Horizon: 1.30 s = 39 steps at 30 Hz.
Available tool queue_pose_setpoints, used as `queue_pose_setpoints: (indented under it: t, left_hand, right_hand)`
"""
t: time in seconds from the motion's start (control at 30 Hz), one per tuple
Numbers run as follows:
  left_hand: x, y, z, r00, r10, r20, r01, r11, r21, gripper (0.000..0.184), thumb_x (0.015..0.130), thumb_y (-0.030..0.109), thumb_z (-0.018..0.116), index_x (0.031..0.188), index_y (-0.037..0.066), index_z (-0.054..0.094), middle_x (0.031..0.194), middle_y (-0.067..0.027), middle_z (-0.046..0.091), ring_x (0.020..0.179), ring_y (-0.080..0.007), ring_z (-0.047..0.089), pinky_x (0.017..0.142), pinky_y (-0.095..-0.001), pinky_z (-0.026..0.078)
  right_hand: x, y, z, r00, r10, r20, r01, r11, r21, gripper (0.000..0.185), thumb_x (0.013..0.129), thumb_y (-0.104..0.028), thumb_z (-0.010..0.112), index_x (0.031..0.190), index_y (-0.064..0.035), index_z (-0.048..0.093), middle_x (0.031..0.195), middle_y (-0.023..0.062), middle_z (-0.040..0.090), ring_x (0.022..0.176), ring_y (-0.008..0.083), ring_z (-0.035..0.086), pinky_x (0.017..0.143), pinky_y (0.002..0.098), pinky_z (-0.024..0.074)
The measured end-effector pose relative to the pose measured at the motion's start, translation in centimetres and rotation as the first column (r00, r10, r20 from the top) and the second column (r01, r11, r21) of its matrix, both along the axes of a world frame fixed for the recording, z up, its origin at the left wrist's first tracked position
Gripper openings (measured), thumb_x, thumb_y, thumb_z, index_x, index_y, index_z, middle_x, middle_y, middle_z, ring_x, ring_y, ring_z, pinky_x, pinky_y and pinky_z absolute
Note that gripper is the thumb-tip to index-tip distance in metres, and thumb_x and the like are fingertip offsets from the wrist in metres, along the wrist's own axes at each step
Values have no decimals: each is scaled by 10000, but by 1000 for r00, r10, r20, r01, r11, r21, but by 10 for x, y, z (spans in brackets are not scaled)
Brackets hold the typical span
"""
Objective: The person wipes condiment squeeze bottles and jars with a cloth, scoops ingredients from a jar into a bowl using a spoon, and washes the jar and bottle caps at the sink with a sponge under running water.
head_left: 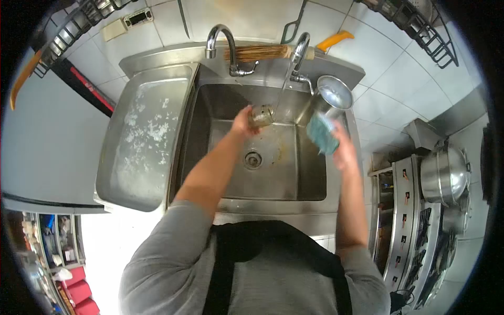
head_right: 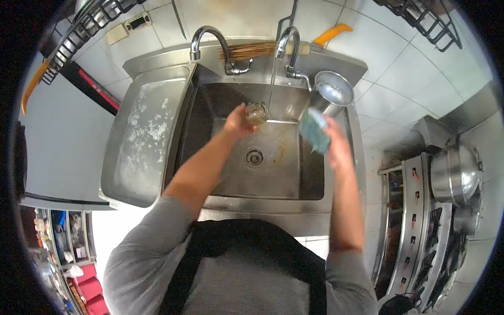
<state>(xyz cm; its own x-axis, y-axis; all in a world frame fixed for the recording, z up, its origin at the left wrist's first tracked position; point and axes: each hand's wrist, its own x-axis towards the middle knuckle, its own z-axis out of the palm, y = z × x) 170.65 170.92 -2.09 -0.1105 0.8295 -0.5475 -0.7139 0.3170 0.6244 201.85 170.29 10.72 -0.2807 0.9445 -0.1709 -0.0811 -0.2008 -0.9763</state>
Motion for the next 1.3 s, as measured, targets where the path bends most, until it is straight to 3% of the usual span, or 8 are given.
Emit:
queue_pose_setpoints:
  t: [0.03,0.13,0.27,0.37,0.47,0.57,0.87,1.3]
  left_hand:
    - [15,-5,-11,994,71,86,-65,995,-70,472,933,482,402,1225,113,445,1175,-118,510,877,-291,553,656,-368,481]
    - [48,-18,-34,932,-191,309,167,980,104,489,934,511,376,1213,115,443,1152,-129,523,776,-295,572,546,-313,499]
    - [45,-5,-57,888,58,457,-57,998,-17,498,931,538,351,1186,128,470,1053,-131,566,715,-302,578,496,-283,504]
    - [50,-12,-13,957,-48,285,47,999,11,468,955,482,321,1142,77,460,1015,-150,562,675,-291,571,469,-275,474]
    - [45,4,-29,898,32,439,-78,993,87,489,941,507,342,1145,85,480,1027,-147,568,679,-306,570,484,-287,480]
    - [54,6,-15,959,-119,256,116,993,28,499,935,520,343,1134,85,486,990,-135,571,686,-308,565,503,-310,487]
    - [55,-4,-19,854,-14,520,-38,995,89,515,913,547,380,1104,87,513,930,-118,575,685,-296,562,515,-311,486]
    - [46,-18,-5,939,-14,344,19,1000,-12,581,921,581,336,1138,70,509,963,-133,568,733,-296,563,535,-291,501]
  right_hand:
    - [3,-23,-22,992,21,-123,-27,999,-47,536,858,-278,543,1340,-75,426,1284,67,510,1185,200,484,995,358,390]
    - [7,-97,-41,992,29,-125,-44,993,-114,575,832,-282,550,1336,-38,418,1287,95,506,1183,221,491,998,355,394]
    - [14,-163,-24,979,-86,-184,43,973,-225,543,776,-164,484,1285,24,458,1239,133,539,1136,233,519,976,331,398]
    - [22,-191,-23,986,-111,-124,81,972,-222,540,763,-137,458,1273,41,467,1241,149,539,1139,234,518,979,323,391]
    - [18,-210,-18,987,-118,-106,93,972,-216,534,760,-117,437,1266,51,474,1250,158,534,1144,234,511,973,312,391]
    - [16,-222,-24,984,-163,-69,146,967,-210,539,759,-111,433,1270,56,469,1255,158,531,1149,234,505,976,307,384]
    - [11,-230,-26,990,-133,-52,119,971,-209,536,762,-114,428,1275,35,473,1250,151,528,1158,230,487,995,302,357]
    - [7,-216,-31,999,-54,2,53,975,-216,558,749,-123,433,1284,36,457,1265,153,521,1158,237,500,993,317,371]
